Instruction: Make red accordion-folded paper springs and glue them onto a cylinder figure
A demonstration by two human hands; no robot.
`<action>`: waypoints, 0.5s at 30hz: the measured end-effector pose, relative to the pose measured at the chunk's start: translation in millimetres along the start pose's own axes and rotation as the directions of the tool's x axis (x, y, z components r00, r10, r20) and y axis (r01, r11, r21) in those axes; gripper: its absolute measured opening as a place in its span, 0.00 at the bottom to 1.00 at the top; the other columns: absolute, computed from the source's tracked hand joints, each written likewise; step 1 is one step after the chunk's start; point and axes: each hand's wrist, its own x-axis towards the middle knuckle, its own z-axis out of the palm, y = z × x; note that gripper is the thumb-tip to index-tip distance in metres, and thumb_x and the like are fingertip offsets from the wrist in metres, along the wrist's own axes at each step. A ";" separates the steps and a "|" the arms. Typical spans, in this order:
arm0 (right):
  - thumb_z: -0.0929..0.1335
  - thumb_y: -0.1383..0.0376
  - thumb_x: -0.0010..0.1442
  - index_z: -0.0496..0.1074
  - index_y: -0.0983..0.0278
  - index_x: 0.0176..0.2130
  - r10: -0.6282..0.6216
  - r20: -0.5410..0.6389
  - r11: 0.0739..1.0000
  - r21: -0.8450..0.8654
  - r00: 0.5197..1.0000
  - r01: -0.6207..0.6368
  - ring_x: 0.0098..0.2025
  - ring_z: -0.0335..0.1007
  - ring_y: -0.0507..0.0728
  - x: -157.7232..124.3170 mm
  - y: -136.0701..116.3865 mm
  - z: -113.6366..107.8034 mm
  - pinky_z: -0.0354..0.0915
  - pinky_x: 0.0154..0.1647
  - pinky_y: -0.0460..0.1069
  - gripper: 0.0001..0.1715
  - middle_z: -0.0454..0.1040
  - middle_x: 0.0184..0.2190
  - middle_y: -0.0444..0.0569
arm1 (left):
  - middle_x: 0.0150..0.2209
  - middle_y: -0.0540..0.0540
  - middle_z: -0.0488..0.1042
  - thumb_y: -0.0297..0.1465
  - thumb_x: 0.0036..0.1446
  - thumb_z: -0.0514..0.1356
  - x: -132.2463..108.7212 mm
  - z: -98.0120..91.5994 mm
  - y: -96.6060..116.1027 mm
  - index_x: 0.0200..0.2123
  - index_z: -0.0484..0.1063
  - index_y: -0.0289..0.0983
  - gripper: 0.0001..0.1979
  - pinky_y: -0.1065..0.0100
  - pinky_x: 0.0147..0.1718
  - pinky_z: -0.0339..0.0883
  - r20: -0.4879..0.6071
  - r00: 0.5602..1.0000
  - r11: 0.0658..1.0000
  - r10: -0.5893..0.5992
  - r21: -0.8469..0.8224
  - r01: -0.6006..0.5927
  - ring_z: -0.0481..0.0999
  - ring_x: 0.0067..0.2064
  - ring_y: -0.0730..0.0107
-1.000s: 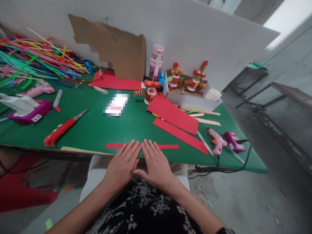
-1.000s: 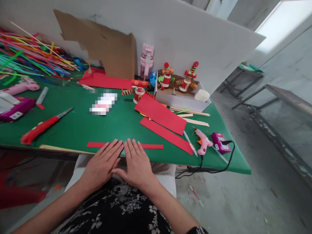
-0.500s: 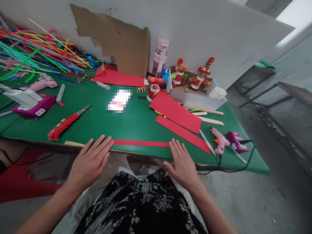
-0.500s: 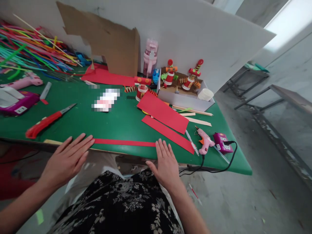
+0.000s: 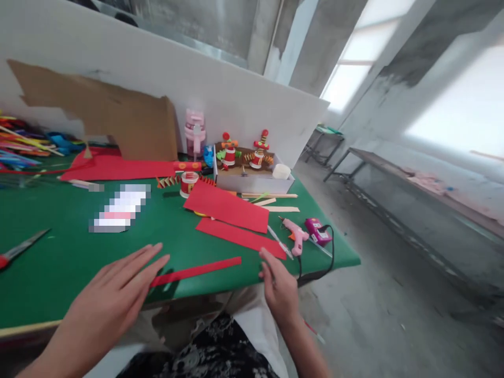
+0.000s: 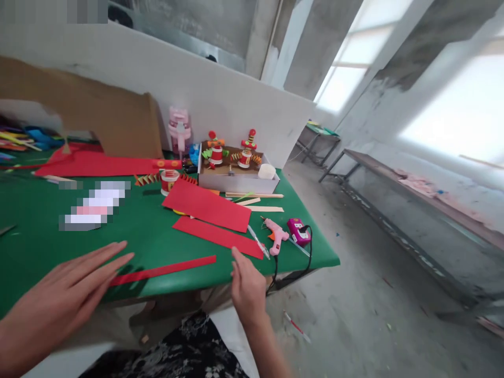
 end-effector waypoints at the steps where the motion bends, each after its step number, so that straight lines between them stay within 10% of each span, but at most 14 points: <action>1: 0.62 0.68 0.67 0.74 0.62 0.51 -0.028 0.014 0.999 0.030 1.000 0.028 0.41 0.79 0.54 5.4 -4.1 6.1 0.74 0.43 0.47 0.17 0.81 0.42 0.52 | 0.58 0.45 0.73 0.30 0.61 0.51 21.6 6.3 0.1 0.56 0.71 0.46 0.21 0.55 0.50 0.68 0.012 0.998 0.999 0.054 -0.003 -0.054 0.73 0.56 0.55; 9: 0.67 0.59 0.63 0.74 0.62 0.48 -0.055 0.188 0.994 0.105 0.981 0.035 0.57 0.68 0.62 21.3 -23.0 68.3 0.63 0.62 0.60 0.16 0.78 0.47 0.54 | 0.43 0.41 0.81 0.27 0.59 0.48 201.4 81.0 11.6 0.39 0.80 0.39 0.20 0.58 0.49 0.69 0.280 0.947 0.981 0.154 -0.156 -0.114 0.77 0.46 0.59; 15: 0.68 0.55 0.60 0.73 0.64 0.51 0.023 0.268 0.999 0.036 0.963 -0.034 0.60 0.63 0.65 15.3 -22.7 76.4 0.63 0.62 0.61 0.23 0.75 0.50 0.55 | 0.36 0.41 0.82 0.28 0.53 0.55 291.1 148.8 56.3 0.33 0.81 0.40 0.13 0.64 0.42 0.68 0.576 0.817 0.991 -0.032 -0.086 0.099 0.78 0.42 0.57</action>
